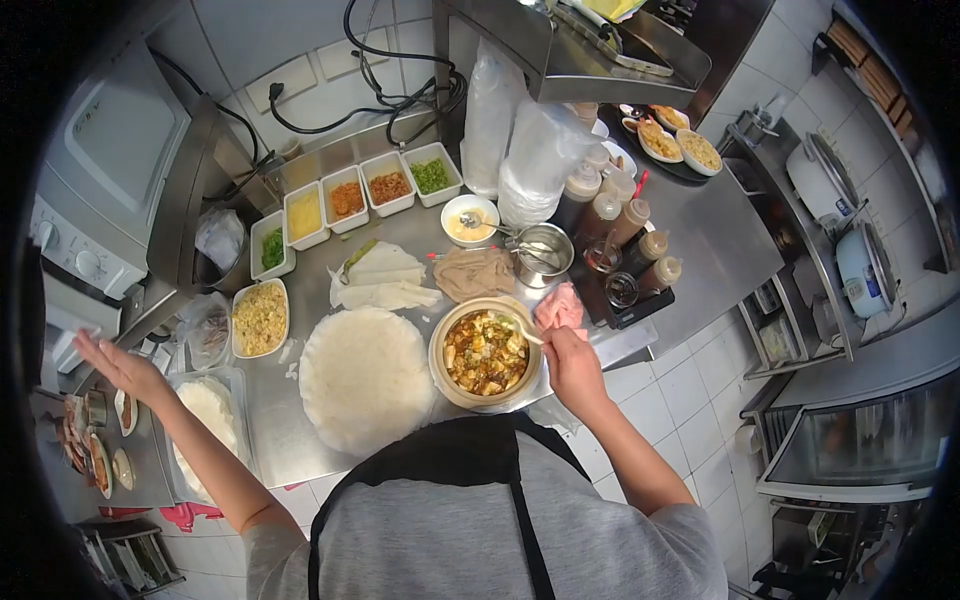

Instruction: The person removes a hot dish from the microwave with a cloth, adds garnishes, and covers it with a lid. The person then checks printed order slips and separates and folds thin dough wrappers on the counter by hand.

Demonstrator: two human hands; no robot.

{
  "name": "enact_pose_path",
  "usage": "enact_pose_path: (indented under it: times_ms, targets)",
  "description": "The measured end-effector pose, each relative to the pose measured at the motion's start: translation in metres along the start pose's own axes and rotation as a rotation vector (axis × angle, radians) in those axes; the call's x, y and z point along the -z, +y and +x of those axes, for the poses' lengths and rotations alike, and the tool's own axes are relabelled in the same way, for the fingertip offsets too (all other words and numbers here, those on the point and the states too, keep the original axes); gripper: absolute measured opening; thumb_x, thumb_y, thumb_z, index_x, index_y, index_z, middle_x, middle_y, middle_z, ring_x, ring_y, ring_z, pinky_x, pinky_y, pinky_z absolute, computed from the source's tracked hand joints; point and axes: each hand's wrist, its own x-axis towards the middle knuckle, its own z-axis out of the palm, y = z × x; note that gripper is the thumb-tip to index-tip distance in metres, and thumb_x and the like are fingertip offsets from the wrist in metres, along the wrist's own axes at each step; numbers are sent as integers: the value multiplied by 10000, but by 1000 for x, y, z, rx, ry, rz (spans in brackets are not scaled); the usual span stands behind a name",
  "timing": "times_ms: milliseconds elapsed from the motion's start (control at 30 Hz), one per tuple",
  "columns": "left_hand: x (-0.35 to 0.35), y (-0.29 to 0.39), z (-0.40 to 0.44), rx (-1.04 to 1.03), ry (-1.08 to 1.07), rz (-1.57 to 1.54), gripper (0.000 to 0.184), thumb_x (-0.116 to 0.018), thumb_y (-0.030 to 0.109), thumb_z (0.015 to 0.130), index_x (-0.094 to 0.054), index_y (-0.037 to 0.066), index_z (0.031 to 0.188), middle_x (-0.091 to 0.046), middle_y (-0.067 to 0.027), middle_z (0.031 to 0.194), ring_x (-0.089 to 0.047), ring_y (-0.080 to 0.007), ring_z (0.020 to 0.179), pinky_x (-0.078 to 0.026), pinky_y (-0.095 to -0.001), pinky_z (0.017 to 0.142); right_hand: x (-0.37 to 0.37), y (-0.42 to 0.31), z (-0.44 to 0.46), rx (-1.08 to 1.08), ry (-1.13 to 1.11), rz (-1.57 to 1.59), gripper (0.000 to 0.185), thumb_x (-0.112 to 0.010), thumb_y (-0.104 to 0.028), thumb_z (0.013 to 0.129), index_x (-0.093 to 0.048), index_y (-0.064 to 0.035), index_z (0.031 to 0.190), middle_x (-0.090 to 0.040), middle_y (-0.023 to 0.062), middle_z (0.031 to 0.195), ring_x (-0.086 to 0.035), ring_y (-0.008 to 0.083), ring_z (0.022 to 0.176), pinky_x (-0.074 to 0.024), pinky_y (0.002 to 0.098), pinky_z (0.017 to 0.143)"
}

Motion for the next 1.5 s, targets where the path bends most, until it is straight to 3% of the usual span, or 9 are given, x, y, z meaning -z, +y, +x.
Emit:
enact_pose_path:
  times_ms: [200,367,600,667,800,967,1100,1367,1500]
  targets:
    - [-16,8,0,133,-108,102,563,-212,434,986,-337,86,1410,-223,-124,1502,-178,-280,1397,-30,-552,1072,-4,17,17,-456,-230,733,172,-541,-154,925,-576,8,971,-537,-21,698,-466,44,588,-369,194,515]
    - [-20,-3,0,120,-138,158,560,-225,443,983,-319,107,1422,-211,-107,1509,-171,-267,1400,40,-623,1034,8,-17,92,-535,-220,972,172,-501,-154,939,-570,3,944,-513,-3,696,-456,78,580,-373,206,547]
    - [-18,-1,5,111,-220,247,518,-249,392,994,-305,113,1427,-215,-100,1507,-177,-257,1399,19,-625,1037,-89,16,253,-255,50,447,264,-446,-138,918,-621,24,1030,-580,40,690,-508,96,529,-415,241,511]
    - [-11,8,4,123,-232,177,494,-273,353,995,-343,79,1399,-261,-131,1482,-221,-263,1381,-49,-579,1062,-103,14,277,-202,-10,437,305,-495,-214,878,-638,44,958,-639,206,748,-637,297,671,-485,386,610]
    - [3,40,-19,-16,-96,-81,392,-337,245,977,-468,8,1259,-409,-195,1368,-362,-303,1284,-214,-466,1066,-90,9,270,91,92,-115,305,-517,-293,866,-648,-18,868,-629,237,804,-597,421,747,-472,440,650]
    - [-4,75,-139,96,-360,-364,269,-375,136,933,-560,-31,1034,-526,-201,1204,-462,-324,1165,-334,-439,997,-1,-6,154,24,-380,130,232,-569,-239,836,-673,-33,854,-623,211,777,-627,354,737,-478,423,655]
    - [-14,130,-202,394,-680,-582,248,-390,103,920,-598,-25,962,-542,-185,1154,-486,-310,1117,-345,-400,975,-28,38,91,-173,-130,19,275,-653,-276,801,-661,-3,772,-618,172,655,-617,280,604,-471,379,588]
    - [-24,164,-202,333,-871,-804,200,-446,76,901,-618,-2,966,-552,-173,1145,-517,-304,1080,-390,-380,926,-41,29,80,-336,-37,-89,413,-751,-428,703,-664,-25,692,-612,129,600,-588,229,569,-452,365,560]
    - [-8,146,-206,349,-862,-716,197,-451,66,894,-623,14,974,-553,-171,1143,-525,-309,1078,-406,-368,908,-40,71,75,-147,-163,141,205,-720,-188,756,-668,10,746,-630,65,717,-537,123,589,-441,263,582]
